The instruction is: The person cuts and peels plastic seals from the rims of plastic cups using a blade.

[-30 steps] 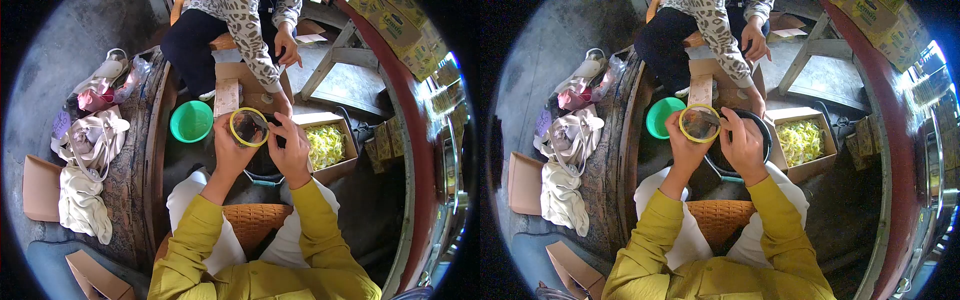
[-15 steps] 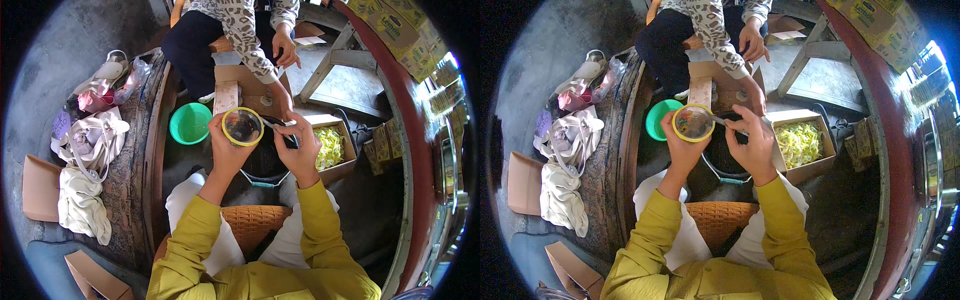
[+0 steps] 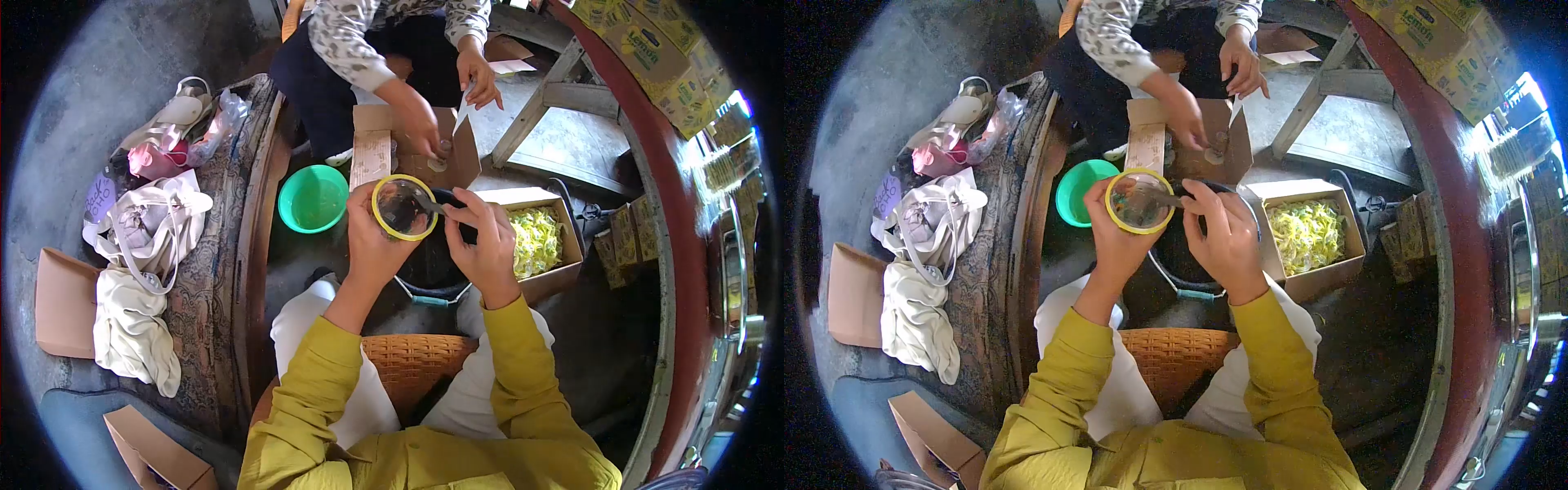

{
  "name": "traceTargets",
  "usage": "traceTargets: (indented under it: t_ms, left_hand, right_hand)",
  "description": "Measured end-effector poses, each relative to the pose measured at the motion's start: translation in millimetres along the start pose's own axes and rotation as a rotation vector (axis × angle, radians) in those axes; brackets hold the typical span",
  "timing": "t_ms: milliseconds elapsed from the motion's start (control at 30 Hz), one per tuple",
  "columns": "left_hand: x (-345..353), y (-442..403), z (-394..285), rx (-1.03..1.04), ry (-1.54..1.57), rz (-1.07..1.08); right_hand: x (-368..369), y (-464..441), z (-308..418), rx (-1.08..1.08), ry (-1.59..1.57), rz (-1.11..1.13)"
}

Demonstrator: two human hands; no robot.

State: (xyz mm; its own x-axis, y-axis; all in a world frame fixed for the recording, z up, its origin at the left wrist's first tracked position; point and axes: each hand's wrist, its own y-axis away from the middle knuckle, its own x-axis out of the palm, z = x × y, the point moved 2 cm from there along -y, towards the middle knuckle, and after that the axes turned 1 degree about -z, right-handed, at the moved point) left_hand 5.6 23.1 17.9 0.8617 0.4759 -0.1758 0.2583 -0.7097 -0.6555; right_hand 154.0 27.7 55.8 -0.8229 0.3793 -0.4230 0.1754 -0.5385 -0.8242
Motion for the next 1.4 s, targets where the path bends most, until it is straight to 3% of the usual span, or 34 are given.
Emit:
traceTargets:
  t_ms: [67,367,567,900,1167,1400]
  left_hand:
    - [-0.1,-0.4,0.2,-0.01,0.001,0.026]
    - [0.8,2.0,13.6,-0.01,-0.018,0.014]
    - [2.1,2.8,13.8,0.004,-0.031,0.021]
    - [0.5,2.2,11.1,0.077,-0.107,0.052]
    - [3.1,4.8,13.2,-0.021,0.018,0.079]
    - [1.2,2.7,12.9,0.021,-0.027,0.069]
  right_hand:
    - [2.0,0.4,-3.5,0.072,-0.057,-0.08]
    - [4.4,2.7,-22.1,0.429,-0.264,0.184]
    - [2.9,-2.2,-14.1,0.314,-0.212,0.17]
    - [5.0,0.9,-18.1,0.331,-0.171,0.166]
    - [-1.2,-2.1,-21.1,0.347,-0.169,0.187]
    - [-11.1,-9.0,-15.1,0.132,-0.047,0.253]
